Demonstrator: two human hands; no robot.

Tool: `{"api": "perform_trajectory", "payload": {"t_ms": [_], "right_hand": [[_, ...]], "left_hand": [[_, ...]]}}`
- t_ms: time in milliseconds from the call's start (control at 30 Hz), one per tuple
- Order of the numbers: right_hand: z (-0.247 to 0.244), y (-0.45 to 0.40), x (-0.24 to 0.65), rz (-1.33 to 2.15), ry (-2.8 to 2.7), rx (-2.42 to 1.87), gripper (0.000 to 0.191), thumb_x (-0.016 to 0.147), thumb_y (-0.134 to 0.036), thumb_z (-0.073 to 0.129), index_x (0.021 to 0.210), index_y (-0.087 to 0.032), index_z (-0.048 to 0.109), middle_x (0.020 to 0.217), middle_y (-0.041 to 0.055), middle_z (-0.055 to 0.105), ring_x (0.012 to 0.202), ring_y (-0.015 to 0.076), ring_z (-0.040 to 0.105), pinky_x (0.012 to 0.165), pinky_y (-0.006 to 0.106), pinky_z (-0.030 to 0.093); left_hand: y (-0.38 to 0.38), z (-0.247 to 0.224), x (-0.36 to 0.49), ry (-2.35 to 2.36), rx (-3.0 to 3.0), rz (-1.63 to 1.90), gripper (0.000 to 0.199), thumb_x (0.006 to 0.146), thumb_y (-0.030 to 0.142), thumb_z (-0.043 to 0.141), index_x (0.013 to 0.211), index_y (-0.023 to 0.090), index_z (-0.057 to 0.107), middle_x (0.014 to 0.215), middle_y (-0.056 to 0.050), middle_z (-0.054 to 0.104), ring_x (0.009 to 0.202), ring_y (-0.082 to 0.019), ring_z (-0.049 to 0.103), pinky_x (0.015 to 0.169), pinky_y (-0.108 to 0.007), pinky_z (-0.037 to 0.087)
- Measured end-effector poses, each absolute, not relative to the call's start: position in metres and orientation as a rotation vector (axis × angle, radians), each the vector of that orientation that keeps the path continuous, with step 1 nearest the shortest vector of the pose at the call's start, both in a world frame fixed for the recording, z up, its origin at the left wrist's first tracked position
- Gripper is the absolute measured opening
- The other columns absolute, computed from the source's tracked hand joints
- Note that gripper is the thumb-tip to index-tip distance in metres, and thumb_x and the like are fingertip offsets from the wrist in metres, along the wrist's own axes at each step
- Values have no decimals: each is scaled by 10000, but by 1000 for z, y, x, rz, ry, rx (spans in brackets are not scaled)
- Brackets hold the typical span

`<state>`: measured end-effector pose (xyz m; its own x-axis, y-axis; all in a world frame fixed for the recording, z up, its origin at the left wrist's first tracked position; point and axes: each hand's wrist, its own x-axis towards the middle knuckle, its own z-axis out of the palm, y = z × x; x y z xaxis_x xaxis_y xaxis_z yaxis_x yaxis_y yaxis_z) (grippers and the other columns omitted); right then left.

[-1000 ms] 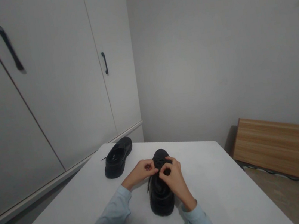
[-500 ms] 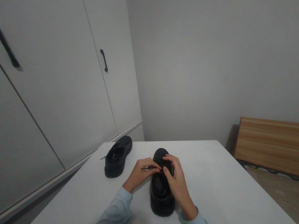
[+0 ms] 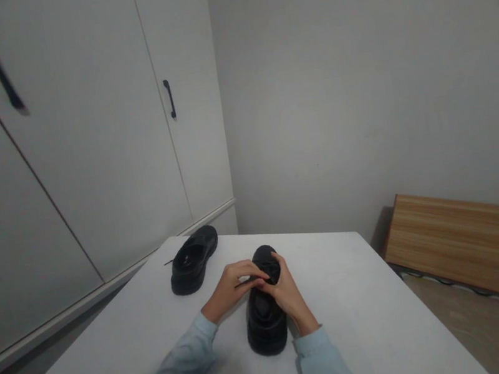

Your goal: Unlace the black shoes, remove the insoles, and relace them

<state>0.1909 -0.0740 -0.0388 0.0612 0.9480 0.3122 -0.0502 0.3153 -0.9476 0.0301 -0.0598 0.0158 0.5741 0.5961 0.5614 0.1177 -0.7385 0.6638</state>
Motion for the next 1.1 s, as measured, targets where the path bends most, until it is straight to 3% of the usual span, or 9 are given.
{"api": "perform_trajectory", "payload": {"t_ms": [267,433,633,833,1100], "right_hand": [[-44,-71,192,905,-1286,-983,892,513,-293,758,1294,-165,346,1309,152,483,1176,288,507,1013,416,387],[-49,-68,192,894,-1321,-1043,799,587,-310,726,1292,-182,372,1200,112,564,1061,262,580,947,419,445],[-64,-54,200,578,-1465,-1196,647,562,-365,753,1145,-199,527,1255,111,511,1179,288,485,1025,430,364],[-69,-51,201,524,-1511,-1275,649,605,-400,725,1185,-191,520,1296,129,482,1203,319,460,1022,484,342],[-68,-55,202,603,-1468,-1175,734,603,-369,742,1264,-195,472,1341,130,456,1254,297,426,1071,443,313]], "left_hand": [[-102,38,32,726,2537,1005,206,881,204,515,957,204,706,872,-53,664,782,-144,611,722,-225,471],[-128,32,36,836,2839,963,194,899,205,478,955,186,663,867,-52,643,780,-162,608,721,-261,498],[-148,29,39,854,3022,1044,183,904,133,442,993,144,601,905,-62,632,818,-173,612,741,-296,546],[-154,30,38,850,3039,1167,205,918,127,396,948,136,599,899,-72,629,809,-166,619,744,-286,555],[-138,40,34,922,2825,1132,182,887,129,471,946,173,637,850,-36,625,744,-142,615,673,-244,533]]}}
